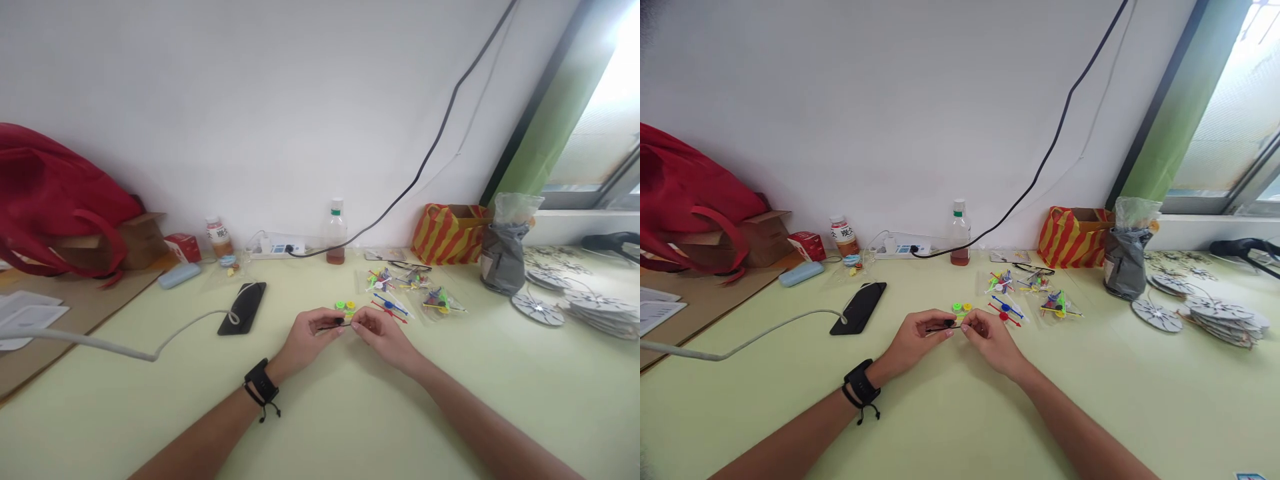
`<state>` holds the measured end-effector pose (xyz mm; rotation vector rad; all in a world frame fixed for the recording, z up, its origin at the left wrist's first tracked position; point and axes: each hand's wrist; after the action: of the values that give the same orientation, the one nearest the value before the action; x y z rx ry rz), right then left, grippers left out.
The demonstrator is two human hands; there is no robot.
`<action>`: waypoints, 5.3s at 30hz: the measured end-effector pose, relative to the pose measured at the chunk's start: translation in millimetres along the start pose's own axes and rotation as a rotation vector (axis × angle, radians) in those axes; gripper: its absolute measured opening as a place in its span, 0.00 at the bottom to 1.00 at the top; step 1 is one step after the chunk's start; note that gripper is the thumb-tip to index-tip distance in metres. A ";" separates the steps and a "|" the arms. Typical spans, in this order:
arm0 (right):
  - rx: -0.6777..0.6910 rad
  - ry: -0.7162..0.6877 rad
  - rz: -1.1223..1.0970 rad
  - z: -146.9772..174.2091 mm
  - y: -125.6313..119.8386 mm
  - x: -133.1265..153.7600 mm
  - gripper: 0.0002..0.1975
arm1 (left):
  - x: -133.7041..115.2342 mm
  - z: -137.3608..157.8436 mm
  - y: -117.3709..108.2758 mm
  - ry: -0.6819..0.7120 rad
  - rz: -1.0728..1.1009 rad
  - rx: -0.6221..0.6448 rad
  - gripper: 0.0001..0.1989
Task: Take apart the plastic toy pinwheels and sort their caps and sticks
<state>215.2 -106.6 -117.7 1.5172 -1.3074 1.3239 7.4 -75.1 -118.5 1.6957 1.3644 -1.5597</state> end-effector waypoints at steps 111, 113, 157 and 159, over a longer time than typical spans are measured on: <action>0.044 0.160 0.889 10.0 -32.1 5.5 0.10 | 16.0 1.8 -15.2 0.199 -0.694 0.030 0.12; 0.026 0.163 0.893 10.0 -31.8 3.9 0.10 | 14.6 1.1 -15.0 0.200 -0.710 0.022 0.10; -0.113 -0.167 0.649 2.6 -20.3 -13.3 0.11 | 14.9 -4.3 -20.0 0.181 -0.672 -0.119 0.10; -0.131 -0.186 0.681 -1.4 -23.0 -21.8 0.15 | 15.6 -4.1 -20.0 0.181 -0.673 -0.110 0.09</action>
<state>238.1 -95.3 -136.4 1.1606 -2.1074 1.4745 -10.2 -58.1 -126.4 1.4054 2.2348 -1.6348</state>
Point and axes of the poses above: each hand's wrist, its own z-axis away from the middle knuckle, its own y-axis out of the palm, x = y × z, and after that the axes turned 7 degrees about -z, right-handed
